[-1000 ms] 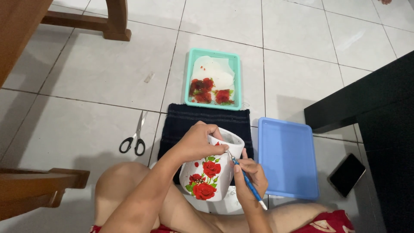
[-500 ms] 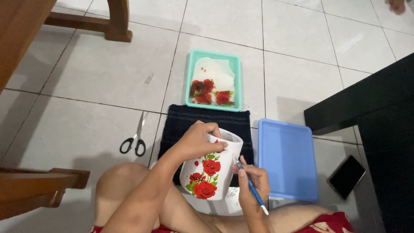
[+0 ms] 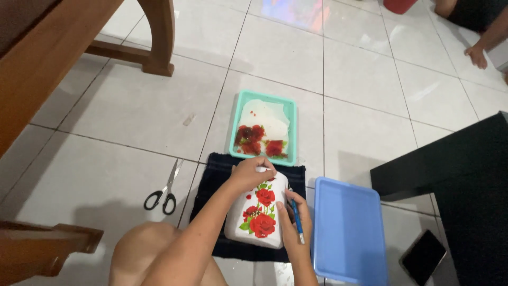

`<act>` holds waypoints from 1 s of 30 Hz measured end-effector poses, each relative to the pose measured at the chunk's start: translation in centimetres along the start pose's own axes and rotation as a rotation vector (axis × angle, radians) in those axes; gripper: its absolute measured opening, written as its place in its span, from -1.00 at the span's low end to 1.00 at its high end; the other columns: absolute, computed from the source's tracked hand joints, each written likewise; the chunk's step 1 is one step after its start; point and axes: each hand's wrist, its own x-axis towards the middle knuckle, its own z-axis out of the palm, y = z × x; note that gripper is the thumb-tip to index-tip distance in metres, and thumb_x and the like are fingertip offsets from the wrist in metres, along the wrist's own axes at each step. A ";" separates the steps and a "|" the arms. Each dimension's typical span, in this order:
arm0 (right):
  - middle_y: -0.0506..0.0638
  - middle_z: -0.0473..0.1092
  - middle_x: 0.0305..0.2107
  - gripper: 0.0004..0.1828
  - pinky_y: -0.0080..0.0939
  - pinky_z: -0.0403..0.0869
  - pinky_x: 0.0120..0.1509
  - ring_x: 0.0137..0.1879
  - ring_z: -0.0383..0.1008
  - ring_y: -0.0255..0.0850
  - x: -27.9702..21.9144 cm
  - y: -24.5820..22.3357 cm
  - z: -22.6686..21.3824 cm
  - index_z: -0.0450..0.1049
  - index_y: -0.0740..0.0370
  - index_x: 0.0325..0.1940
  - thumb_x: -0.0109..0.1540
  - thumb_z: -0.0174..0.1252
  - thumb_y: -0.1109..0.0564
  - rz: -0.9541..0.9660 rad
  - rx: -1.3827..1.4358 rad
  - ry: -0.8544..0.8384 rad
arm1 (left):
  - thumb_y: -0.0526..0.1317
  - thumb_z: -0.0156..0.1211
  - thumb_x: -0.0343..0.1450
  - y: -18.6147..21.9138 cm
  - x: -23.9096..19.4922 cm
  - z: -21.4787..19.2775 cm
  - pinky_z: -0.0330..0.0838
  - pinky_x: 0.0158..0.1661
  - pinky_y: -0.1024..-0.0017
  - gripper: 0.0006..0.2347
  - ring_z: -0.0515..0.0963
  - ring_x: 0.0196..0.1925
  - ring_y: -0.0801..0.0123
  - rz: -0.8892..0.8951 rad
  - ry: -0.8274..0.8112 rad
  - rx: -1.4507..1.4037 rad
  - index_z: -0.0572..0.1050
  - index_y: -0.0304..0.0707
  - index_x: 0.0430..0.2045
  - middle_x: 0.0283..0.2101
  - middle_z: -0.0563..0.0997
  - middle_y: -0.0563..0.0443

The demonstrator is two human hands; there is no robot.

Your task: Applying decorative floral decals to a white container and smoothing them with a tool.

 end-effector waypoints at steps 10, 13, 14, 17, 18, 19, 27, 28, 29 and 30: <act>0.27 0.39 -0.07 -0.54 -0.24 0.60 -0.40 -0.18 0.58 -0.03 1.4 -0.5 0.7 0.30 0.29 0.02 0.04 0.15 0.22 0.144 0.003 0.017 | -0.16 0.21 0.16 2.2 0.0 -1.9 0.44 -0.28 0.63 -0.86 0.55 -0.44 0.57 -0.051 -0.006 -0.175 0.62 -0.18 -0.59 -0.45 0.64 0.18; 0.27 0.40 -0.08 -0.55 -0.26 0.58 -0.49 -0.26 0.58 -0.05 1.8 -0.4 0.9 0.31 0.29 0.01 0.03 0.15 0.26 0.137 0.011 0.038 | -0.14 0.22 0.21 2.4 0.5 -2.2 0.41 -0.44 0.64 -0.84 0.47 -0.60 0.56 -0.102 -0.008 -0.178 0.61 -0.25 -0.61 -0.57 0.59 0.08; 0.27 0.40 -0.11 -0.55 -0.25 0.58 -0.47 -0.26 0.57 -0.06 1.9 -0.5 1.0 0.30 0.30 0.03 0.04 0.14 0.27 0.174 0.013 0.040 | -0.14 0.22 0.22 2.3 0.8 -2.3 0.38 -0.49 0.64 -0.82 0.44 -0.63 0.56 -0.097 -0.025 -0.216 0.60 -0.29 -0.59 -0.59 0.57 0.06; 0.26 0.40 -0.11 -0.54 -0.23 0.58 -0.44 -0.26 0.55 -0.08 2.4 0.0 1.0 0.29 0.30 0.03 0.05 0.13 0.28 0.216 0.003 0.051 | -0.13 0.21 0.24 1.5 1.7 -2.0 0.34 -0.52 0.62 -0.80 0.40 -0.63 0.56 -0.068 -0.016 -0.266 0.61 -0.31 -0.57 -0.61 0.52 0.07; 0.24 0.40 -0.09 -0.55 -0.23 0.59 -0.43 -0.25 0.55 -0.09 2.6 0.3 1.0 0.29 0.30 0.03 0.05 0.13 0.28 0.216 -0.011 0.059 | -0.11 0.20 0.24 1.1 2.0 -1.9 0.32 -0.50 0.60 -0.79 0.37 -0.61 0.56 -0.040 0.012 -0.279 0.61 -0.29 -0.56 -0.61 0.49 0.09; 0.24 0.40 -0.09 -0.55 -0.23 0.59 -0.43 -0.25 0.55 -0.09 2.7 0.7 0.8 0.29 0.30 0.03 0.05 0.13 0.28 0.219 -0.011 0.058 | -0.11 0.20 0.24 1.1 2.1 -1.9 0.32 -0.50 0.60 -0.79 0.37 -0.61 0.56 -0.043 0.012 -0.278 0.61 -0.29 -0.56 -0.61 0.49 0.09; 0.20 0.34 0.04 -0.59 -0.16 0.63 -0.26 -0.05 0.51 -0.04 2.9 1.9 0.7 0.27 0.31 -0.02 0.05 0.09 0.28 0.135 -0.008 0.031 | -0.16 0.05 0.32 1.3 2.6 -2.8 0.37 -0.42 0.66 -0.77 0.43 -0.55 0.59 -0.208 0.148 -0.342 0.59 -0.29 -0.36 -0.47 0.60 0.12; 0.20 0.34 0.04 -0.59 -0.16 0.63 -0.26 -0.05 0.51 -0.04 2.9 1.9 0.7 0.27 0.31 -0.02 0.05 0.09 0.28 0.136 -0.008 0.029 | -0.16 0.05 0.32 1.1 2.8 -2.8 0.37 -0.42 0.66 -0.77 0.43 -0.55 0.59 -0.209 0.149 -0.342 0.59 -0.29 -0.36 -0.47 0.60 0.12; 0.21 0.35 0.03 -0.60 -0.17 0.62 -0.27 -0.05 0.51 -0.04 2.9 1.9 0.8 0.27 0.33 -0.02 0.05 0.08 0.28 0.116 -0.010 0.033 | -0.14 -0.07 0.35 0.8 3.0 -2.8 0.37 -0.24 0.62 -0.72 0.49 -0.38 0.52 -0.209 0.126 -0.419 0.58 -0.30 -0.31 -0.40 0.61 0.06; 0.21 0.36 0.03 -0.60 -0.19 0.62 -0.27 -0.05 0.51 -0.05 2.9 1.9 0.7 0.27 0.34 -0.03 0.05 0.08 0.28 0.096 -0.013 0.036 | -0.13 -0.19 0.39 0.6 3.3 -2.8 0.36 -0.06 0.57 -0.67 0.54 -0.22 0.45 -0.208 0.104 -0.497 0.57 -0.30 -0.27 -0.33 0.61 0.00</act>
